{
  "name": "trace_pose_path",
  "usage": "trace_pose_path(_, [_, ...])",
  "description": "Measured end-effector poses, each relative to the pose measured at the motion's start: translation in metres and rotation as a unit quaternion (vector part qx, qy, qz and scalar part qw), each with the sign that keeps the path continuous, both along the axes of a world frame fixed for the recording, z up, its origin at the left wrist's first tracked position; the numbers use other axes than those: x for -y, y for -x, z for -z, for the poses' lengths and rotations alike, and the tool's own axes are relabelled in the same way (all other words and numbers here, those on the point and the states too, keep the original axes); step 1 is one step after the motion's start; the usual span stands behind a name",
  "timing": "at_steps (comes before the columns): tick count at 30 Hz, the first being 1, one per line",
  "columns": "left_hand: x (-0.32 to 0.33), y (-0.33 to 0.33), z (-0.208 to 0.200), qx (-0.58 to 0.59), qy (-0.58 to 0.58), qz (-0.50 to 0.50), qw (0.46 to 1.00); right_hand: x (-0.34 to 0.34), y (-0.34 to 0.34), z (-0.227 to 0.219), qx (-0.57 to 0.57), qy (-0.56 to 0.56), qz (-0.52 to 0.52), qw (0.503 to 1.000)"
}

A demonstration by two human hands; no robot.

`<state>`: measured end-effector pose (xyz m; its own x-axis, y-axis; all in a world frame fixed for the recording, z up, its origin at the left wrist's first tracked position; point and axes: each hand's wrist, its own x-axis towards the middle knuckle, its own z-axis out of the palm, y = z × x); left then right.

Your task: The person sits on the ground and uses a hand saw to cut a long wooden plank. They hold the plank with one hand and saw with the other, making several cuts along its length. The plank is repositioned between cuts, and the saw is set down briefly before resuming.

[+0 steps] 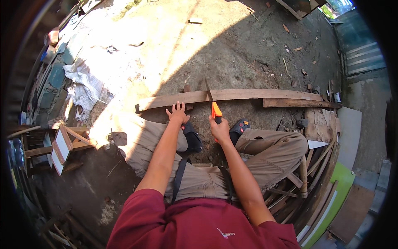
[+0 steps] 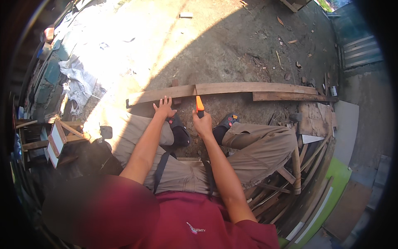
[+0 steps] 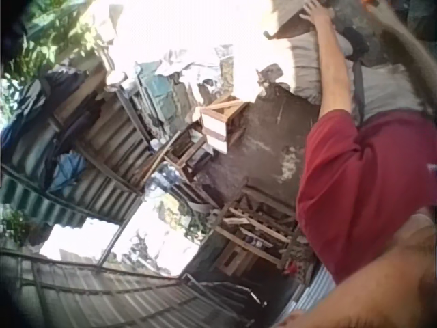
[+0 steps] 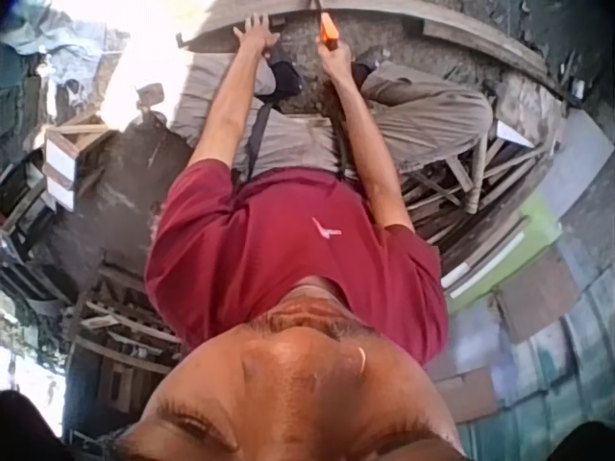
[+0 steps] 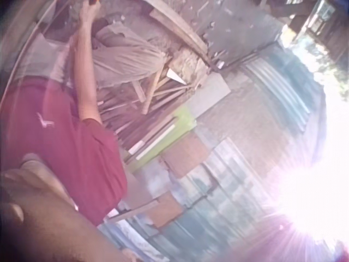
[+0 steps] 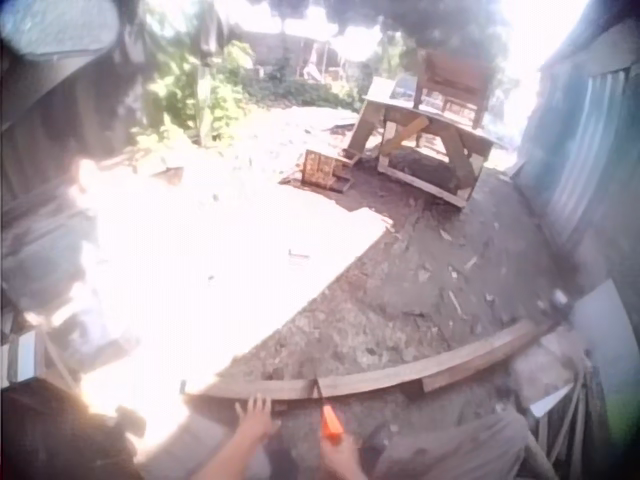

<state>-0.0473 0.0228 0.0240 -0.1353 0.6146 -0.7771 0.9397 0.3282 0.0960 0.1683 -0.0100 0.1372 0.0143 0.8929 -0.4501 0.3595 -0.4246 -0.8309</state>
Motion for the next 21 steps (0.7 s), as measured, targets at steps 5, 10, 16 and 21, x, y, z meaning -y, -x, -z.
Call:
trace_pose_path(5, [-0.011,0.075,0.028,0.055,0.082,0.011,0.995,0.062,-0.009,-0.049,0.030,-0.004,-0.058,0.998])
trace_pose_path(10, [-0.009,0.017,0.009,0.063,0.044,0.016,0.997,0.033,-0.027,-0.003,0.076,-0.001,0.027,0.997])
trace_pose_path(16, [0.011,0.042,-0.002,0.033,0.043,0.045,0.997,0.050,-0.007,-0.013,0.023,-0.021,-0.014,0.999])
trace_pose_path(21, [0.014,0.026,0.002,0.050,-0.004,0.015,0.999,0.085,-0.052,0.008,0.007,-0.014,0.035,0.999])
